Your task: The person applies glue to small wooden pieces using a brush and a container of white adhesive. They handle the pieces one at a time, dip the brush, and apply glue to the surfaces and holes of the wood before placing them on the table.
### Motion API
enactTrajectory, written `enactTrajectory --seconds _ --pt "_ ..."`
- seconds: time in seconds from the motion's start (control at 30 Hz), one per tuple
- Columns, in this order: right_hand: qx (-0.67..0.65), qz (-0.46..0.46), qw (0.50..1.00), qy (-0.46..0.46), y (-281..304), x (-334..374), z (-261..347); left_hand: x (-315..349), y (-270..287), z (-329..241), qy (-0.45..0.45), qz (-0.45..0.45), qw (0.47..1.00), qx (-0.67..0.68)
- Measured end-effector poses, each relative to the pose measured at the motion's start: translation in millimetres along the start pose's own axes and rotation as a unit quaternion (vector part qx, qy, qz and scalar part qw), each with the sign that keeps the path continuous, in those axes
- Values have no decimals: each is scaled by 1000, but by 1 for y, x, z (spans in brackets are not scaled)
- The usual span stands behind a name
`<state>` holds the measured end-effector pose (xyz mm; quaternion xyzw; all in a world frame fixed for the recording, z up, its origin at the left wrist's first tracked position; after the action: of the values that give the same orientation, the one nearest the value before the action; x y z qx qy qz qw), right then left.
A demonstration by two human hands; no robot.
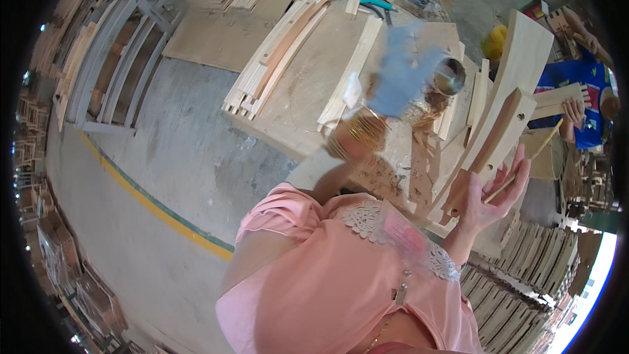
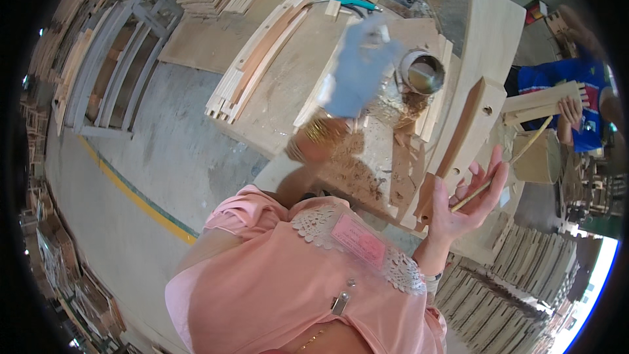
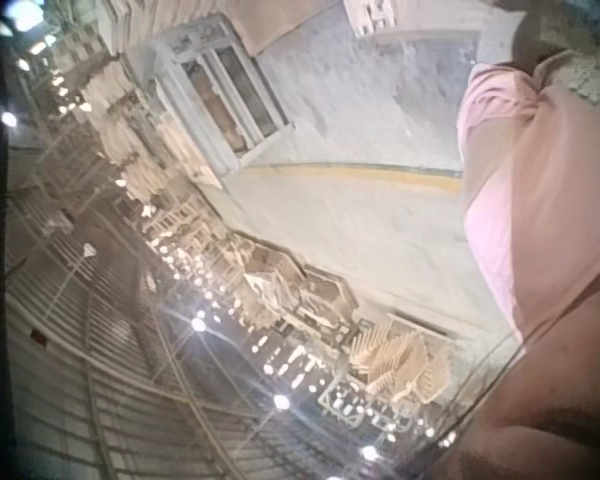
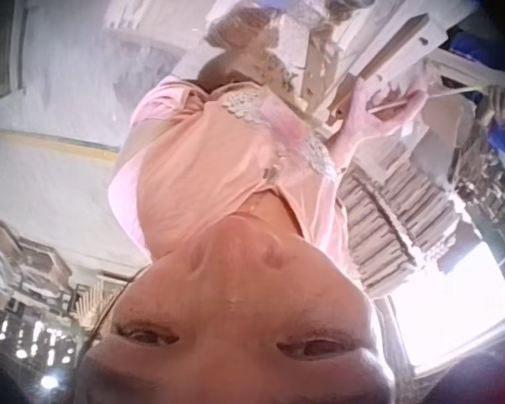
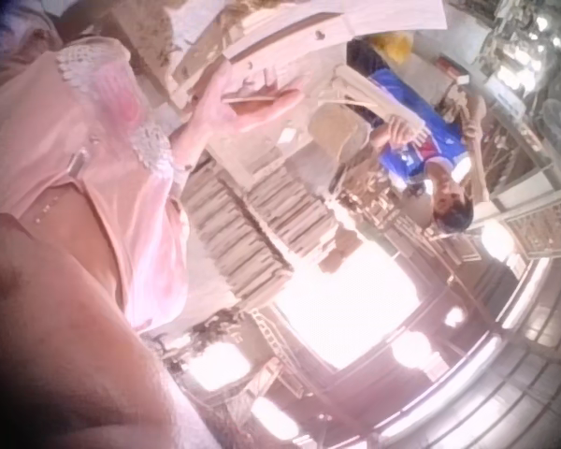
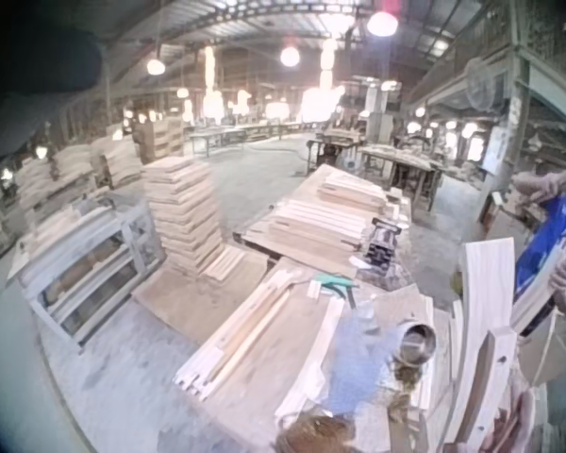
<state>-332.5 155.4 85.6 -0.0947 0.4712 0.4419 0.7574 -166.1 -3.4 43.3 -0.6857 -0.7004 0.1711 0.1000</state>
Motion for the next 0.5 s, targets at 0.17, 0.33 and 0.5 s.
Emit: enactTrajectory --seconds 0.17,0.33,0.5 --pt "16 -25 999 13 27 -4 -3 -83 140 107 57 -222 829 -510" --pt "23 -73 997 -10 40 2 -9 -90 120 143 215 -20 766 -606" --pt "47 -61 997 -14 39 4 -8 -92 119 149 253 -51 715 -650"
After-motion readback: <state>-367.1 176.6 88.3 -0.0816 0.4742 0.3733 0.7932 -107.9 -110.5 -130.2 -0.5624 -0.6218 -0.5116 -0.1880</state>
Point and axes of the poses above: each hand's wrist, its own x-axis away from the middle knuckle, its own y-axis out of the back of the hand, z = x × y, the point moved 4 cm from there along -x, towards the middle knuckle, and after that the axes turned 11 degrees about y, right-handed, at the moved point
